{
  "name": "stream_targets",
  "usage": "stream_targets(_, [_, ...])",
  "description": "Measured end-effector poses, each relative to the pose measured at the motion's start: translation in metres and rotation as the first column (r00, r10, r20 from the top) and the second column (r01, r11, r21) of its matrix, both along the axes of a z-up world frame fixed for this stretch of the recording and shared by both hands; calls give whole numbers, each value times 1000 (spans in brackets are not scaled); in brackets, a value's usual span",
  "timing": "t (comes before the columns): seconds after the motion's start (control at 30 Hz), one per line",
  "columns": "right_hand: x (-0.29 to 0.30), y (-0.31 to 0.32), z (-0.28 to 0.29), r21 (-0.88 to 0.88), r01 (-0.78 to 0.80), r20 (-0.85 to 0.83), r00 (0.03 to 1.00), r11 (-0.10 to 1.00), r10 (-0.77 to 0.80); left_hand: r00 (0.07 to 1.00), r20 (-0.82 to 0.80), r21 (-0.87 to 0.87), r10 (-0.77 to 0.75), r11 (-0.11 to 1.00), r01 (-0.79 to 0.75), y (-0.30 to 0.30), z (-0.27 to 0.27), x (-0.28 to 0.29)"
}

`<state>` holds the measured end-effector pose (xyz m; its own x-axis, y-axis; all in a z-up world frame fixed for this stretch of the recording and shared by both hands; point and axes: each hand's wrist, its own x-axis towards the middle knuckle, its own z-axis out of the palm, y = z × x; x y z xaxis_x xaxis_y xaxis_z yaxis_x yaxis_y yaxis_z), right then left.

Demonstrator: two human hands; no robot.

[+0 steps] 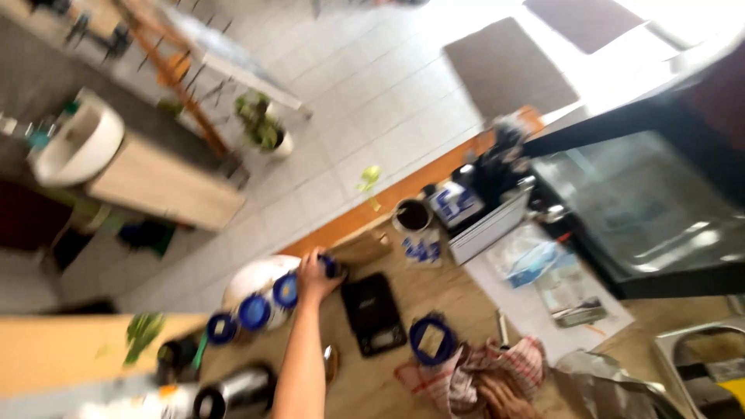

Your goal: Transfer brown powder from a rectangular container to a small round container using a spoon.

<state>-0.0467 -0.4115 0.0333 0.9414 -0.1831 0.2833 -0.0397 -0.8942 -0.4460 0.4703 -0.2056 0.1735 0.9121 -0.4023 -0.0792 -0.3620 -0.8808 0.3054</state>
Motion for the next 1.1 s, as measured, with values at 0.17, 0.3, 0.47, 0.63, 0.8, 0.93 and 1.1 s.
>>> stream_targets(0.17, [-6, 10, 61, 21, -40, -43, 998, 999, 41, 998, 62, -150, -17, 988, 26, -7, 74, -27])
stream_targets(0.3, [-11, 12, 49, 10, -29, -165, 986, 1000, 30, 998, -38, -92, 57, 994, -60, 11, 119, -30])
stream_targets(0.47, [-5, 12, 67, 26, -3, -89, 996, 1000, 5, 992, -109, -217, -67, 975, 43, 47, 189, -67])
stream_targets(0.63, [-10, 10, 38, 4, -13, -80, 997, 1000, 13, 954, -284, -179, 91, 973, -146, 61, 261, -169])
stream_targets(0.8, [-11, 3, 27, 91, 6, -26, 1000, 996, -4, 952, -307, -396, -2, 909, -126, 72, 245, -317])
stream_targets(0.93, [-21, -7, 108, 397, 312, -97, 949, 863, -299, 975, -219, -438, -41, 897, -61, 58, 216, -430])
stream_targets(1.1, [-44, -34, 223, 789, 323, -71, 893, 523, -445, 954, -276, -387, -114, 922, -1, 45, 159, -502])
